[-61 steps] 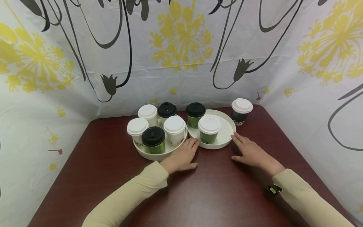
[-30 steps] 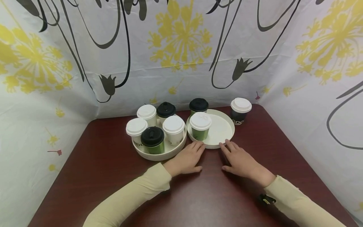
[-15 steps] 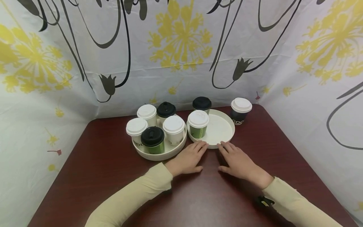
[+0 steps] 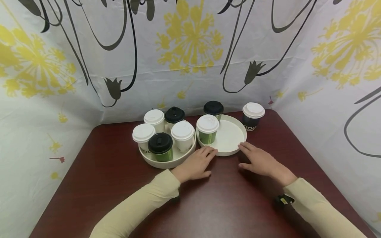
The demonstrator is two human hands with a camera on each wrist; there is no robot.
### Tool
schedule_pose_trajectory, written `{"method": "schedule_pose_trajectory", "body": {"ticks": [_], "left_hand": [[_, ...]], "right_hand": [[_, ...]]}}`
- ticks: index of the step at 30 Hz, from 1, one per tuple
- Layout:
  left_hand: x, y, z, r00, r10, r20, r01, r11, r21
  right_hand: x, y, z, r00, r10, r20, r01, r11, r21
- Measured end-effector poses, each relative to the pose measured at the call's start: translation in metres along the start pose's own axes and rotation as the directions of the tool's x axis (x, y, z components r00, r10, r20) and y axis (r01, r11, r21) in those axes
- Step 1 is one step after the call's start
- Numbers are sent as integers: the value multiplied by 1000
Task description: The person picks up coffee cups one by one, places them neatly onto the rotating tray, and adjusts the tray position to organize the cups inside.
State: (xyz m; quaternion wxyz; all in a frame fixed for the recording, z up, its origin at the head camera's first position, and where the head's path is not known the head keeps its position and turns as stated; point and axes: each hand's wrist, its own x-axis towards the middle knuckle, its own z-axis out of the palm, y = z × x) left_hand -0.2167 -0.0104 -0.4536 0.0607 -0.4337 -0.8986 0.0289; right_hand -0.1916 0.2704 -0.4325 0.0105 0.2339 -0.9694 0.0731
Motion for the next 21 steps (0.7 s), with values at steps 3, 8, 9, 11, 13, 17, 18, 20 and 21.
{"method": "schedule_pose_trajectory", "body": {"ticks": [3,8,9,11,13,17,18,20,21], "left_hand": [[0,-1,-2,1000,-5,11,5,1000,-12],[0,-3,-7,997,-49,51,50,999,-6],[0,-3,-7,997,-56,58,56,998,-6],[0,-4,-8,996,-64,66,65,998,-9],[-1,-5,-8,996,-65,65,67,998,-18],[-1,-6,-8,997,-62,47,63,998,-28],[-1,-6,-8,997,-64,46,66,997,-29],[-1,-7,-8,996,-72,46,73,997,-26],[-1,-7,-8,996,-77,48,78,997,-21]], "right_hand": [[4,11,0,1000,4,-2,-3,999,31],[11,26,1,1000,24,-20,-22,997,76],[12,28,1,999,30,-25,-28,996,80],[14,32,2,998,40,-49,-35,995,88],[17,34,3,995,42,-87,-34,995,94],[21,33,6,984,34,-176,-21,997,75],[22,32,7,981,30,-190,-18,998,62],[22,30,9,978,21,-207,-14,999,37],[22,28,10,978,18,-210,-13,1000,25]]}}
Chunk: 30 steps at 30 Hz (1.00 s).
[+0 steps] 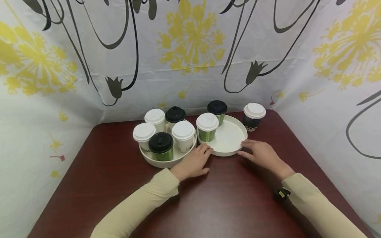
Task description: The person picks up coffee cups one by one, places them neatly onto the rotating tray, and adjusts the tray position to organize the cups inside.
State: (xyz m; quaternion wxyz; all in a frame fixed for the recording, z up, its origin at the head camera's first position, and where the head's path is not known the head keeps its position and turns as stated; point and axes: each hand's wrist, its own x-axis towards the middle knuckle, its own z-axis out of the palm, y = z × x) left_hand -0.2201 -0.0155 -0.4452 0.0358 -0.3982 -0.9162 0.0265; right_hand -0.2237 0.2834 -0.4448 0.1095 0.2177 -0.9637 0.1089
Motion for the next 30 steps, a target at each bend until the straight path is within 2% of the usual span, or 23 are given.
{"method": "schedule_pose_trajectory", "body": {"ticks": [6,14,24,30], "left_hand": [[0,2,1,1000,-10,14,9,999,39],[0,9,2,997,-46,55,46,999,11],[6,17,5,998,-32,47,26,991,132],[4,12,0,997,-30,67,21,990,139]], "right_hand": [[-3,-9,3,1000,12,13,-12,1000,-22],[-7,-18,4,999,22,26,-21,998,-53],[-15,-31,8,1000,-14,5,14,997,-80],[-17,-36,8,1000,-30,1,30,994,-106]]}}
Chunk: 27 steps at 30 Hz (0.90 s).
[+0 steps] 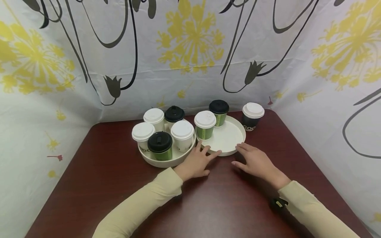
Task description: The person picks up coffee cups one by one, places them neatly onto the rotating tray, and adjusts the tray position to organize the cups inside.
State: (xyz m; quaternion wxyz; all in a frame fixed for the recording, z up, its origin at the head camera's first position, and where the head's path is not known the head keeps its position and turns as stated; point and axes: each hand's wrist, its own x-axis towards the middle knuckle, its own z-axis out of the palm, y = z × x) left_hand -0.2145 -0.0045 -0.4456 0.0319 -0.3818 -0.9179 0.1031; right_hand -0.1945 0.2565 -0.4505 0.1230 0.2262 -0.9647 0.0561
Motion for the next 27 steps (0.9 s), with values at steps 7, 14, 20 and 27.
{"method": "schedule_pose_trajectory", "body": {"ticks": [7,14,20,27], "left_hand": [[0,-6,-7,999,33,14,-33,999,1],[3,-9,-5,999,44,12,-43,999,-21],[2,-6,-5,999,11,52,-9,999,-49],[2,2,-6,997,-18,71,26,993,-113]], "right_hand": [[-3,-1,-1,1000,-18,8,18,1000,-9],[-6,-2,1,999,-36,9,36,999,-11],[-6,-7,1,998,-48,31,48,999,-15],[-7,-16,1,997,-63,45,64,998,-23]]}}
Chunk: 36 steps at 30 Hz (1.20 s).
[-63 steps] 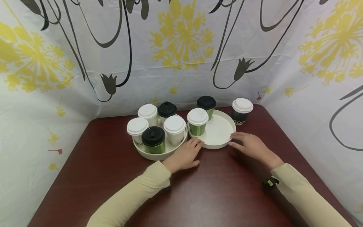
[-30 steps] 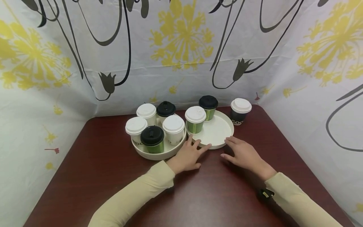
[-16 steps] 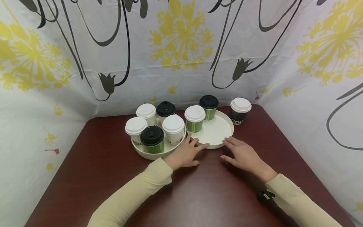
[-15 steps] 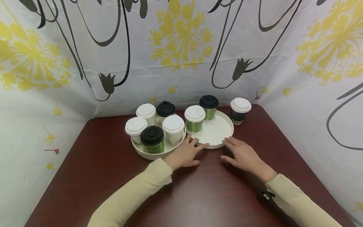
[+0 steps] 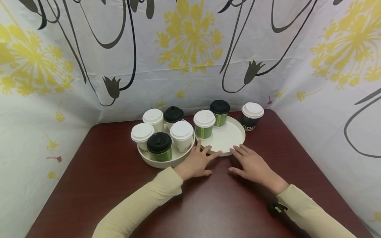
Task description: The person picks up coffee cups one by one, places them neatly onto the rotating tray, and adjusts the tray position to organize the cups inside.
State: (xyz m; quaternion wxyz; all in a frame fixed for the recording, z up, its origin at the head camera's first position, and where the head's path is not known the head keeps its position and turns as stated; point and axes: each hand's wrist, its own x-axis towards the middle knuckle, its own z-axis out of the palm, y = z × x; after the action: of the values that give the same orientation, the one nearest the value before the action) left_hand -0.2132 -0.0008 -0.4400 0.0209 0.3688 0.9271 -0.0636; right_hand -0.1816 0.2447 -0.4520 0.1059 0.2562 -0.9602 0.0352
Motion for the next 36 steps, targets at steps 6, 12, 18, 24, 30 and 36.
{"method": "schedule_pose_trajectory", "body": {"ticks": [6,12,18,24,30,36], "left_hand": [[1,16,4,1000,-30,-8,30,999,30],[1,21,6,997,-81,-4,81,996,25],[0,16,6,997,-73,-16,73,997,-6],[-2,15,14,990,-111,-92,111,994,0],[-4,16,17,978,-139,-159,143,990,17],[-4,15,21,980,-133,-150,136,991,10]], "right_hand": [[2,-13,2,1000,-16,0,16,1000,6],[1,-17,2,1000,-10,-15,10,1000,19],[0,-8,1,1000,-10,-13,11,999,39],[8,16,-11,999,34,-42,-31,997,68],[23,47,-31,986,110,-123,-99,991,93],[37,73,-51,964,221,-149,-200,969,147]]}}
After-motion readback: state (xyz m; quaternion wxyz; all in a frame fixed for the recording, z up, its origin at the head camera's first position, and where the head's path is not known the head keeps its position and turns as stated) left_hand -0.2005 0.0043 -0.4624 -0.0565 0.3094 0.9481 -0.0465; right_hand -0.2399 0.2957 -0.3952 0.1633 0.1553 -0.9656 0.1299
